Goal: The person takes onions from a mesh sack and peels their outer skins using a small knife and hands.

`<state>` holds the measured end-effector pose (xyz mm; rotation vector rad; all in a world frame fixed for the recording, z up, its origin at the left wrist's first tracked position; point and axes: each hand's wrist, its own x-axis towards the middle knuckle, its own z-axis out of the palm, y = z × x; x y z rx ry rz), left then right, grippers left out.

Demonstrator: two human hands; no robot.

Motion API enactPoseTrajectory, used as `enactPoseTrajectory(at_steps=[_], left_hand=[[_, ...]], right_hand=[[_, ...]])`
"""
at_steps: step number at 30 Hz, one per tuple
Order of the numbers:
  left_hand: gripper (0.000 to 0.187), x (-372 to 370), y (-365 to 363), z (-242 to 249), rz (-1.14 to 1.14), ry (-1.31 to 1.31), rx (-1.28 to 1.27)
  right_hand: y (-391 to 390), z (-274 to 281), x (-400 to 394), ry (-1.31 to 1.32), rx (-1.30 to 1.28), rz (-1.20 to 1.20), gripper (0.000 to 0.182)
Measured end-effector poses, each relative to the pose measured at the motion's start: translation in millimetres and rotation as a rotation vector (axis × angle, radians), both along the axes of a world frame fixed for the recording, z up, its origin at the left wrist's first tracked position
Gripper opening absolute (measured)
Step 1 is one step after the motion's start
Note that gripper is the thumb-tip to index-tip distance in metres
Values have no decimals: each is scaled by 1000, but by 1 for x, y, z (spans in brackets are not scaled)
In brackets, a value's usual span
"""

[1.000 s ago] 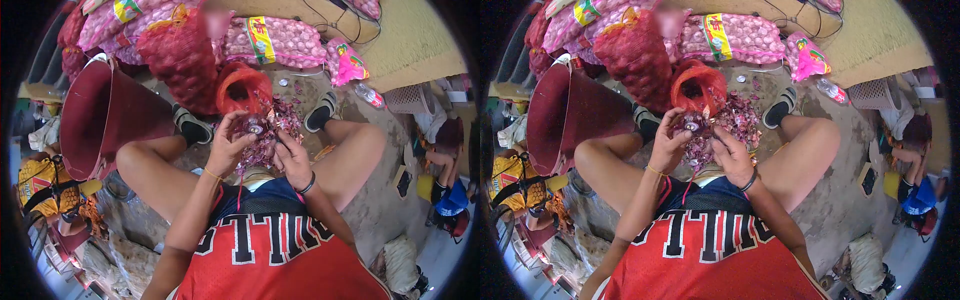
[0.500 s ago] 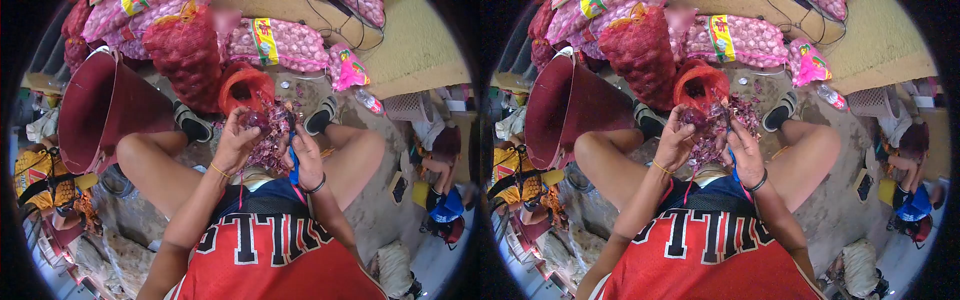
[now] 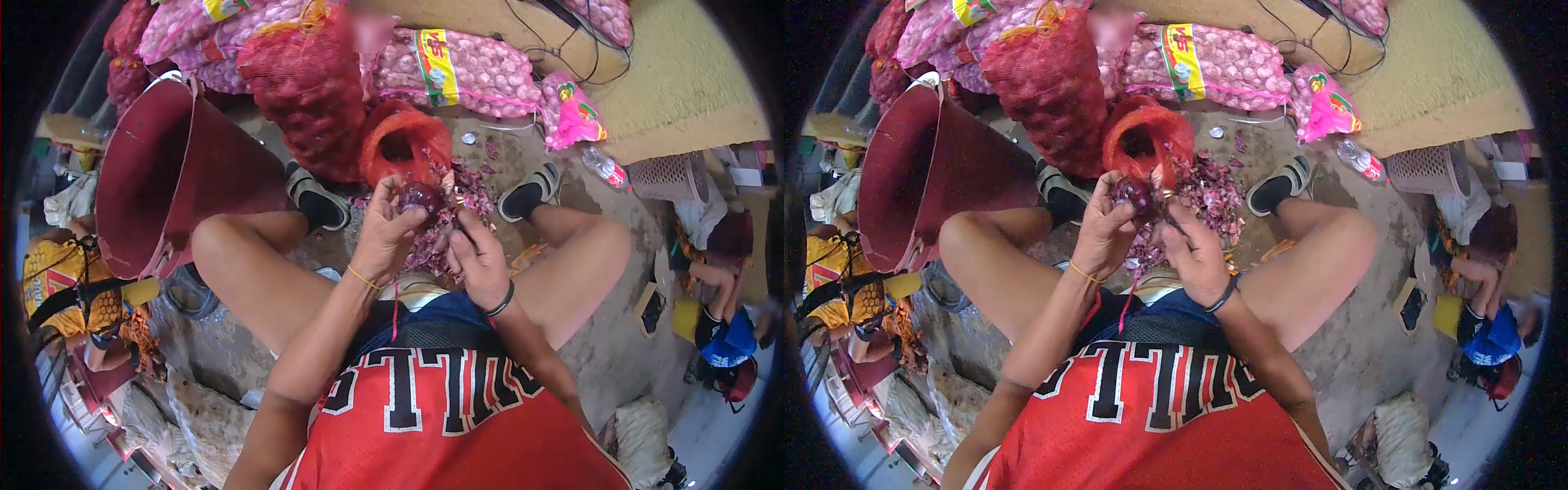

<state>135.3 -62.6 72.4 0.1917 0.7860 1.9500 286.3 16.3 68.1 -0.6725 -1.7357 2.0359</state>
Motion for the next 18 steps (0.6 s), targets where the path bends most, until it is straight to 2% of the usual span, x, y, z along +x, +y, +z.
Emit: enactPoseTrajectory(at_steps=[3, 10, 11, 15, 18], left_hand=[[53, -6, -4, 1, -50, -37, -28], [61, -5, -4, 10, -134, -52, 29], [61, -5, -4, 10, -141, -55, 23], [60, -3, -2, 18, -144, -39, 28], [58, -4, -1, 16, -133, 11, -3]], right_hand=[[4, 11, -3, 121, -197, -71, 49], [35, 36, 1, 103, -184, -102, 45], [38, 47, 2, 48, -167, -161, 49], [56, 15, 5, -383, 691, 8, 49], [45, -5, 12, -668, 931, 142, 43]])
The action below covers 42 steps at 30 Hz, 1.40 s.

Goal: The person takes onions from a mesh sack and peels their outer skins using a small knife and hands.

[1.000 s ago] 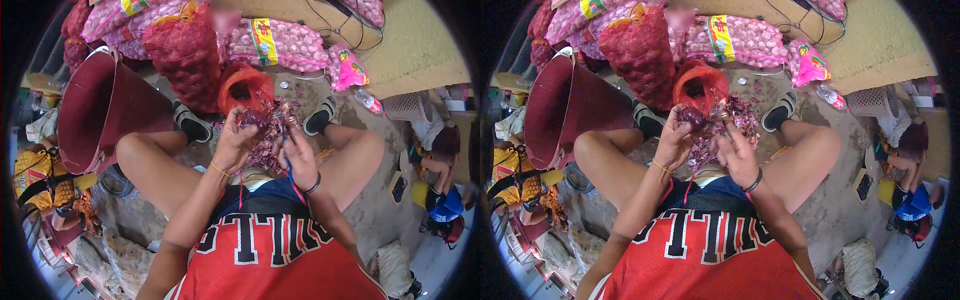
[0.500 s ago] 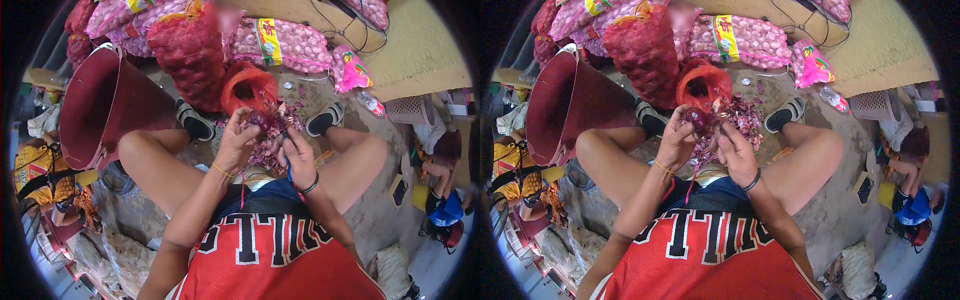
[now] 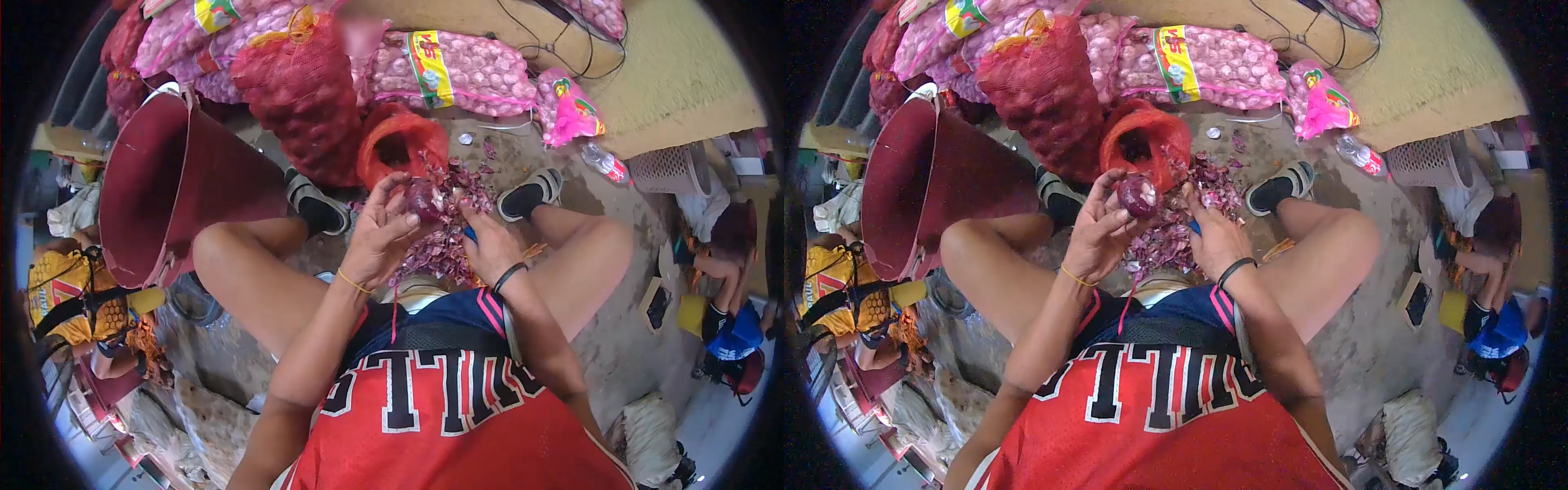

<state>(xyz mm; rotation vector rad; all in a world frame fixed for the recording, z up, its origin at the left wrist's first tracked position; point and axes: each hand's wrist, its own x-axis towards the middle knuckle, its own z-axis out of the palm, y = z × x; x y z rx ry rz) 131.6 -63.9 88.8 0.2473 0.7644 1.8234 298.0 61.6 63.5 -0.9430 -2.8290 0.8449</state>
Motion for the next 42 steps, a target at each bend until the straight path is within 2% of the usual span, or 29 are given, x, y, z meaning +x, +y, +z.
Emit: enactPoseTrajectory(at_steps=[1, 4, 7, 11, 13, 16, 19, 25, 31, 37, 42], left_hand=[[58, 0, -2, -2, 8, 19, -22], [56, 0, -2, -6, 22, 17, 43], [62, -1, -5, 0, -10, -15, -17], [72, 0, -4, 2, -11, 45, 19], [71, -3, -4, -6, -49, 27, 68], [73, -4, -6, -7, -73, 47, 41], [74, -3, -7, -9, -109, 125, -29], [69, -2, -7, -8, -125, 281, -109], [63, 2, -2, -13, -89, 284, -70], [60, 2, -3, -11, -75, 319, -111], [54, 0, -3, -16, -31, 273, -117]], right_hand=[[0, 2, 0, -21, -50, -6, 44], [0, 3, 0, 56, 15, -31, 43], [-2, 15, -4, 68, -163, -141, 45], [-4, 23, -5, 245, -295, -134, 51], [-3, 19, -4, 313, -372, -120, 50], [-11, 30, -8, 554, -847, -242, 45], [-12, 33, -13, 645, -825, -212, 36], [-13, 28, -13, 710, -826, -323, 22], [-7, 26, -3, 754, -1065, -381, 18], [-1, 36, -1, 899, -1150, -529, 18], [8, 29, 6, 830, -950, -489, 16]])
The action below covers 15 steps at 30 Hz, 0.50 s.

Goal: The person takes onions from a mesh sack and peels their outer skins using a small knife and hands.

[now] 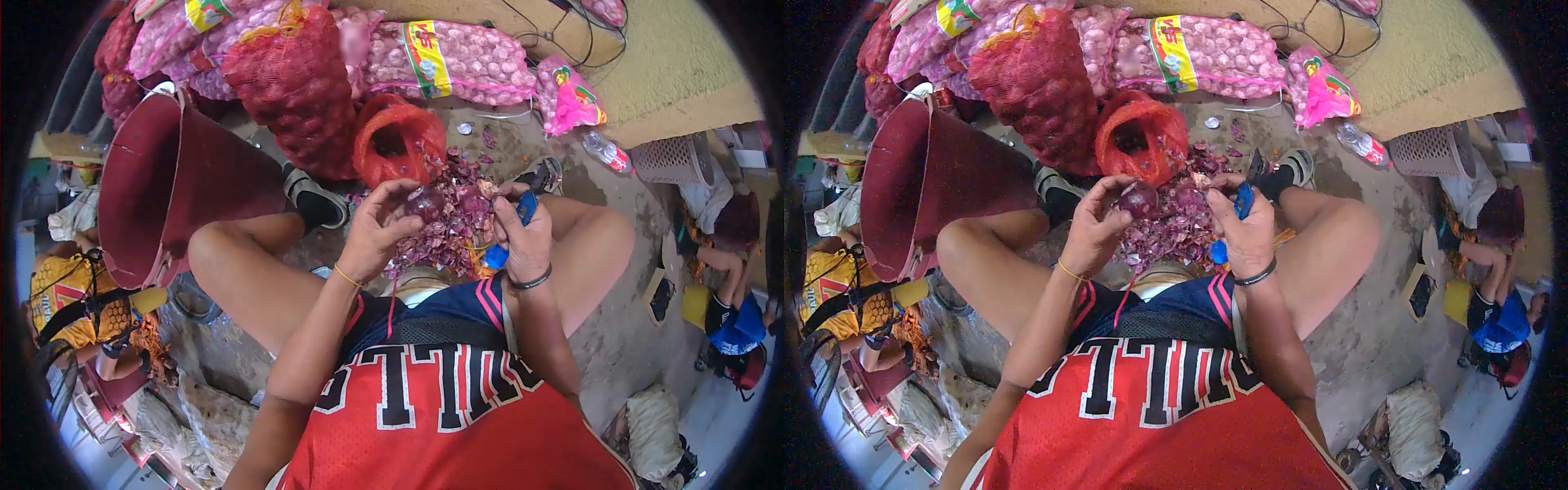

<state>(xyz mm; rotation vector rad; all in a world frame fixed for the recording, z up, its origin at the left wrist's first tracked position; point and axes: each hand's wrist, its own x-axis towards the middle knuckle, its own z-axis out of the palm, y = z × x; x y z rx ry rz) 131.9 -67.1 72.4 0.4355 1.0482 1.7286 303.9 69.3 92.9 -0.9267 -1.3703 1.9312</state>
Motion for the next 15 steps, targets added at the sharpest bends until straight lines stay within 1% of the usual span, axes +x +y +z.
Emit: enactPoseTrajectory(at_steps=[1, 2, 3, 4, 5, 6, 8, 9, 11, 12, 13, 14, 15], left_hand=[[52, -3, -1, -1, 12, -33, -19], [50, -6, -3, -1, 24, -68, -38], [47, -16, -6, 5, 66, -30, -28], [44, -38, -14, 6, 104, 4, 57], [42, -61, -21, 7, 141, 36, 144], [48, -81, -26, 23, 356, -32, 178], [50, -135, -52, 41, 594, -473, 636], [50, -149, -55, 40, 583, -413, 622], [52, -170, -52, 39, 556, -292, 599], [48, -168, -37, 32, 516, -281, 467], [46, -163, -22, 15, 472, -191, 300], [40, -141, 3, 11, 345, -59, 131], [38, -133, 26, -1, 237, -16, -126]], right_hand=[[1, -1, 0, -50, 38, -1, 16], [2, -3, 0, -98, 131, 47, 17], [3, -6, -1, -147, 225, 95, 18], [4, -10, 0, -197, 318, 142, 19], [5, -16, 7, -413, 407, 215, 25], [7, -19, 9, -487, 506, 262, 26], [6, -24, 6, -630, 697, 366, 28], [2, -16, -1, -623, 584, 381, 26], [2, -31, -10, -597, 574, 457, 24], [4, -36, -14, -586, 571, 492, 23], [7, -26, -22, -638, 614, 545, 21], [8, -30, -26, -618, 657, 530, 21], [9, -36, -28, -600, 700, 516, 21]])
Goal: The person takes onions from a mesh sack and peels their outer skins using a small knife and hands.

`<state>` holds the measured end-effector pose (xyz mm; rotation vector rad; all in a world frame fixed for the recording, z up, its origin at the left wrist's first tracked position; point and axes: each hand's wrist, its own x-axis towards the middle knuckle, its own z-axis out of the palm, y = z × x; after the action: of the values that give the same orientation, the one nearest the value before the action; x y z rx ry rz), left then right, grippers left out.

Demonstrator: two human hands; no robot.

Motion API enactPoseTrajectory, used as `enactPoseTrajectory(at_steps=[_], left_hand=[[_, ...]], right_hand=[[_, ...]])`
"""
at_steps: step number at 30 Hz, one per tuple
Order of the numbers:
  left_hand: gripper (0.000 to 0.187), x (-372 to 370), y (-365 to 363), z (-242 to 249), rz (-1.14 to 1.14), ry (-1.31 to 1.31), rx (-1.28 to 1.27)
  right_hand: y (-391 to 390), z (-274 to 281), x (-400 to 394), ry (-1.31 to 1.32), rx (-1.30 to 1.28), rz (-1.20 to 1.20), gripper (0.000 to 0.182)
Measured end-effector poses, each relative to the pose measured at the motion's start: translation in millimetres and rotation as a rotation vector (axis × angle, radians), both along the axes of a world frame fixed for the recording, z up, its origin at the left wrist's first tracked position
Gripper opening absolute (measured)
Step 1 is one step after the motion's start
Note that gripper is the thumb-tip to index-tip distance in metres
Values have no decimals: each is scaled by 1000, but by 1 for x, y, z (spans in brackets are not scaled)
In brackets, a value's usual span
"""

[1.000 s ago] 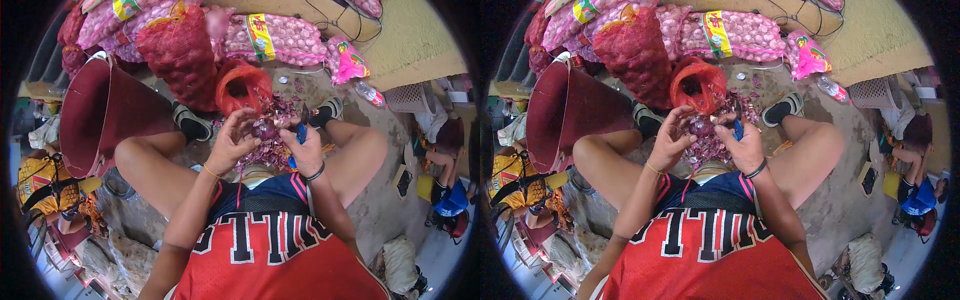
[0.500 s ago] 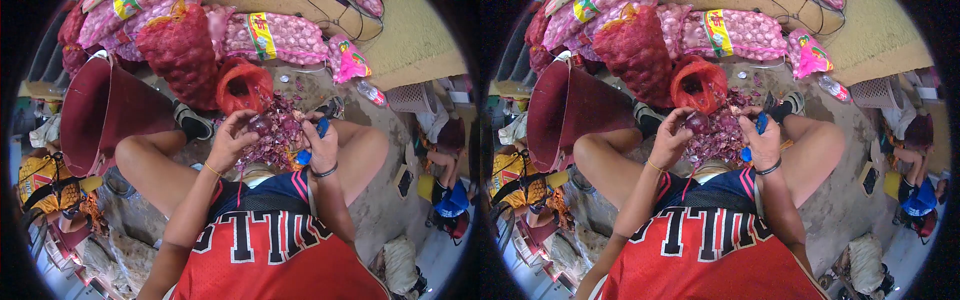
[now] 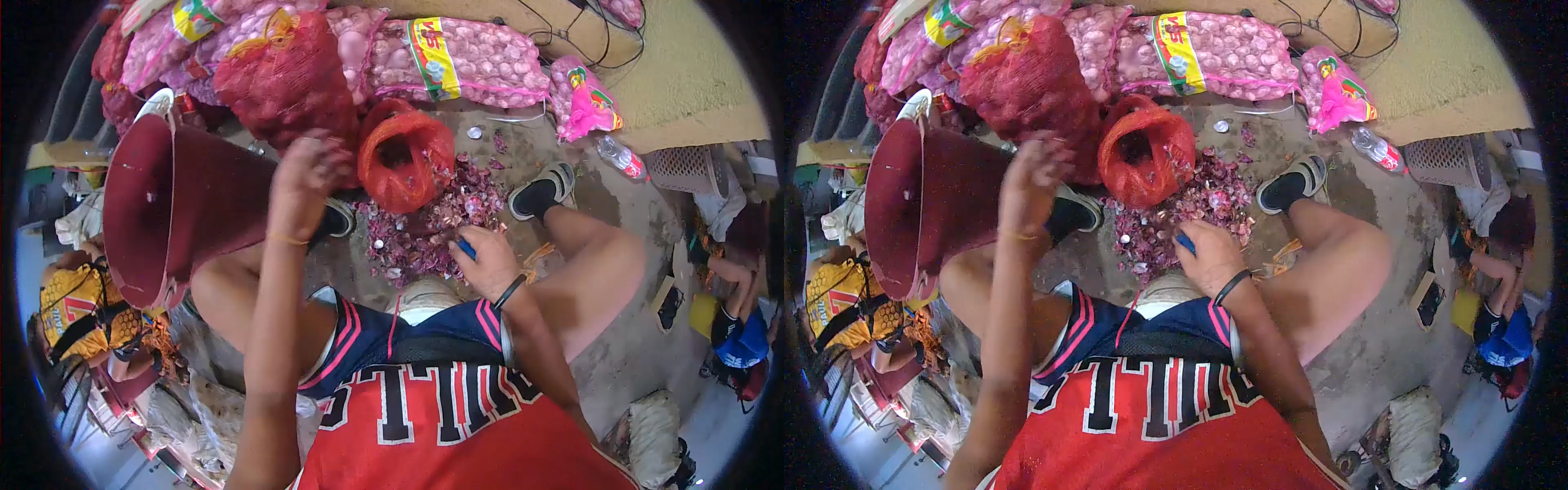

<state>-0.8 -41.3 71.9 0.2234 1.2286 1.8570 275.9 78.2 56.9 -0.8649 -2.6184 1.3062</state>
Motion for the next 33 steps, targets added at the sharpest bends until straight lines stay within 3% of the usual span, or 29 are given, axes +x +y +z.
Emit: enactPoseTrajectory(at_steps=[3, 5, 8, 10, 11, 14, 16, 19, 22, 33], left_hand=[[28, 6, 59, -91, -389, 448, -430], [31, -2, 86, -167, -549, 1021, -607], [36, -13, 123, -249, -760, 1183, -886], [41, -15, 130, -340, -606, 1202, -858], [45, -19, 141, -368, -522, 1212, -847], [49, -18, 167, -353, -919, 1187, -1003], [49, -21, 181, -359, -939, 1178, -1046], [49, -21, 189, -363, -951, 1159, -1081], [49, -20, 195, -361, -965, 1135, -1100], [48, -17, 206, -356, -939, 1054, -1120]], right_hand=[[2, -7, -2, -10, -11, -10, 23], [4, -3, -4, -62, -101, -56, 26], [7, -14, -4, -142, -66, -98, 41], [6, -23, -1, -204, -10, -88, 54], [12, -18, -7, -373, -58, -9, 55], [16, -38, -3, -373, -151, 18, 45], [24, -51, 3, -276, -184, 64, 39], [35, -49, -5, -396, -178, 67, 33], [44, -41, -21, -339, -278, -57, 36], [37, -37, -20, -260, -383, -76, 47]])
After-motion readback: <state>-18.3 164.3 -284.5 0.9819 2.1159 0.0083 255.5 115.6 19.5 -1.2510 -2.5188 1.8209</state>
